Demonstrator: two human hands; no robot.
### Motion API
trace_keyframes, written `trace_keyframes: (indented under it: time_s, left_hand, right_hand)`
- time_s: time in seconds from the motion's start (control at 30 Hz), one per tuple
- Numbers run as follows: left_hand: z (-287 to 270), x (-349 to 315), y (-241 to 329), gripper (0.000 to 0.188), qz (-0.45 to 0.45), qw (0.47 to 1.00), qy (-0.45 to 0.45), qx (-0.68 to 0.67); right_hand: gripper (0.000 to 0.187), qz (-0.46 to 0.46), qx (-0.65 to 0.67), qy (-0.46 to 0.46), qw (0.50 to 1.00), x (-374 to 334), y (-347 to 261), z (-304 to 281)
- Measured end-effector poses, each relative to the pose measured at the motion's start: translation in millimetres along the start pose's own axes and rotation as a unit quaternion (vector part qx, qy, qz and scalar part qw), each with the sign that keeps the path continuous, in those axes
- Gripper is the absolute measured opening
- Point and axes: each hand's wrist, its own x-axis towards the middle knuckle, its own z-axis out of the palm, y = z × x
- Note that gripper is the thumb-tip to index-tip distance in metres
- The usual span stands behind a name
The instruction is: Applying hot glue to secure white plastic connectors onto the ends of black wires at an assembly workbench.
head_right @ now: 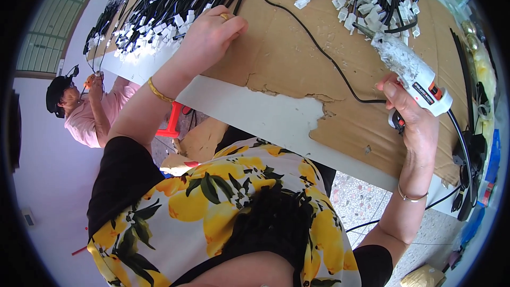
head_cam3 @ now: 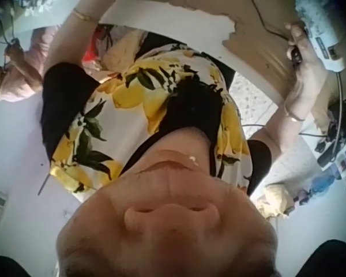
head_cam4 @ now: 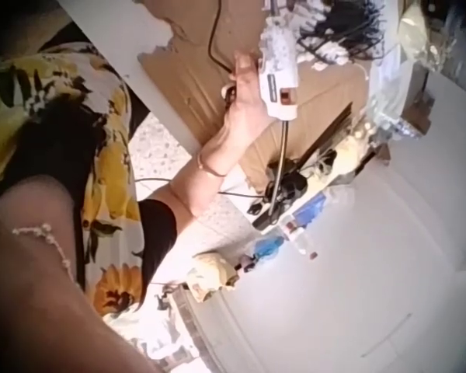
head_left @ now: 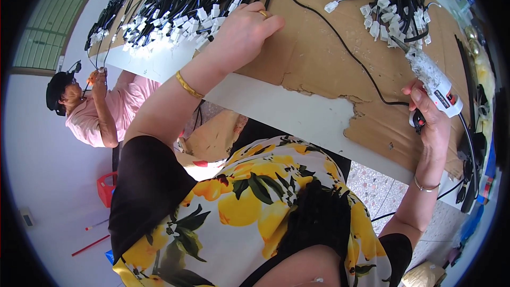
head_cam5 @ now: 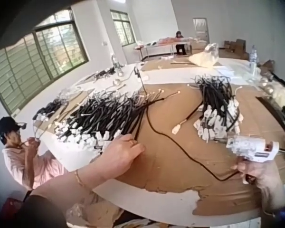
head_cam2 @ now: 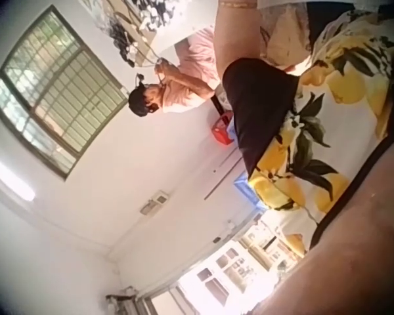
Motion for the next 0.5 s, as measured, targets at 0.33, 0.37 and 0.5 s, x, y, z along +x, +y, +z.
trace_keyframes:
  time_s: [0.33,0.37,0.5]
  left_hand:
    - [-7,10,-2,0.020,0.067,0.994,-0.089,-0.017]
    - [-8,8,1,0.022,0.043,0.994,-0.104,-0.009]
    - [-12,-1,7,0.023,-0.003,0.991,-0.130,-0.017]
  right_hand:
    - [0.021,-0.004,-0.008,0.000,1.000,-2,2,-1]
    - [0.020,-0.005,-0.005,0.005,1.000,-1,3,0]
    - [0.018,-0.004,0.001,0.003,1.000,-1,3,1]
